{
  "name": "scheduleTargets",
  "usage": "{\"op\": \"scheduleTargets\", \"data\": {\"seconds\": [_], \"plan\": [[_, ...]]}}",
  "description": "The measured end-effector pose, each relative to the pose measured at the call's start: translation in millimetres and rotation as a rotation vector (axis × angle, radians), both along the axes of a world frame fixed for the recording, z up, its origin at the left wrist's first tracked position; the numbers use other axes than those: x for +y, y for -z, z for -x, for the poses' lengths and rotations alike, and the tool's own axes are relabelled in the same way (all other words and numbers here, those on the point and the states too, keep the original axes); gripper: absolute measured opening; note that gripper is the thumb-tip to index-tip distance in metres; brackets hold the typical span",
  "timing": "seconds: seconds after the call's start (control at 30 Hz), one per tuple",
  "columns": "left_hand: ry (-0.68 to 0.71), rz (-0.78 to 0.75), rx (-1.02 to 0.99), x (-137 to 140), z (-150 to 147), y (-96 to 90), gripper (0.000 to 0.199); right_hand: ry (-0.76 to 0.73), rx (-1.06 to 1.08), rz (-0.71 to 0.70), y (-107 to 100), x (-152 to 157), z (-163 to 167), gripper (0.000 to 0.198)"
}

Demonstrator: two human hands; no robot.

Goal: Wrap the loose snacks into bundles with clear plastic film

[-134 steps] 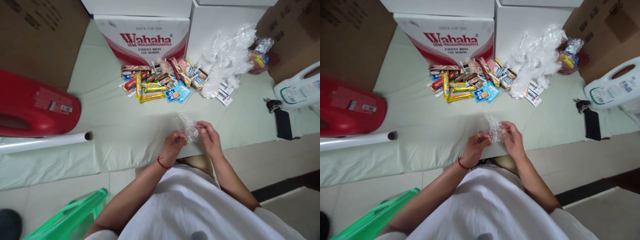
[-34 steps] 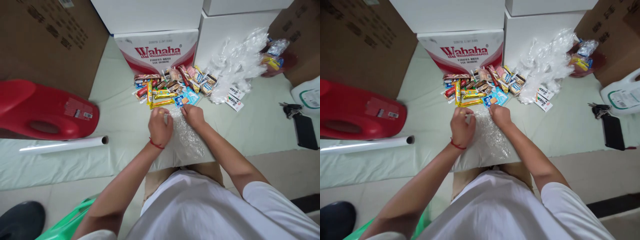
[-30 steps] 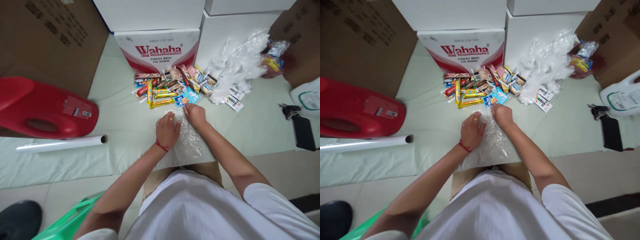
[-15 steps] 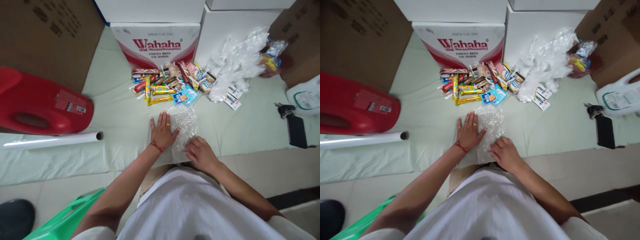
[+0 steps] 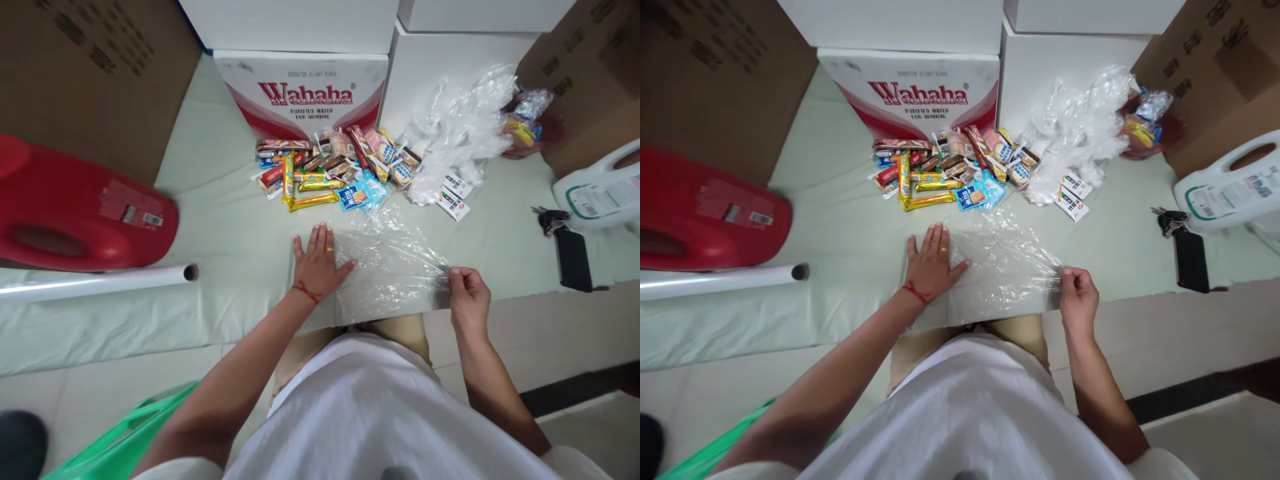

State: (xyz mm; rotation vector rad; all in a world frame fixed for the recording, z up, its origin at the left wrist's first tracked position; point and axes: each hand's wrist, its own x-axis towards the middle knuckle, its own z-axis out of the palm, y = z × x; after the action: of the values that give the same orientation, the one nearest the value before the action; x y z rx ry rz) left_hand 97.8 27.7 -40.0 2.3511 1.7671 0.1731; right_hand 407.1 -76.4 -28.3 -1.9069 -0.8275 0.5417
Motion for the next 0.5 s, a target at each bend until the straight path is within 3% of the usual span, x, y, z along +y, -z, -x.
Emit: {"op": "scheduleTargets", "data": {"seconds": [0.13,0.23,0.37,0.5], "plan": [[-0.003,0.007,-0.006,0.7,-0.3,-0.7,0.093,-0.139,-0.251,0.235,-5.0,-11.4,-32.8,0.037],[0.001,0.013,-0.017,1.0,-0.6,-1.8,0.093,-0.186,-0.357,0.219,-22.7,6.2,-35.3,0.047],[-0.003,0.004,-0.023,0.6,-0.7,-2.3,0.092,-0.431,-0.290,0.165,-37.5,72.4,-9.5,0.060],[0.000,-0.003,-0.018,0.0,-0.7,-1.9,0.093,-0.556,-0.286,0.347,-28.7,145.9,26.5,0.051]]}}
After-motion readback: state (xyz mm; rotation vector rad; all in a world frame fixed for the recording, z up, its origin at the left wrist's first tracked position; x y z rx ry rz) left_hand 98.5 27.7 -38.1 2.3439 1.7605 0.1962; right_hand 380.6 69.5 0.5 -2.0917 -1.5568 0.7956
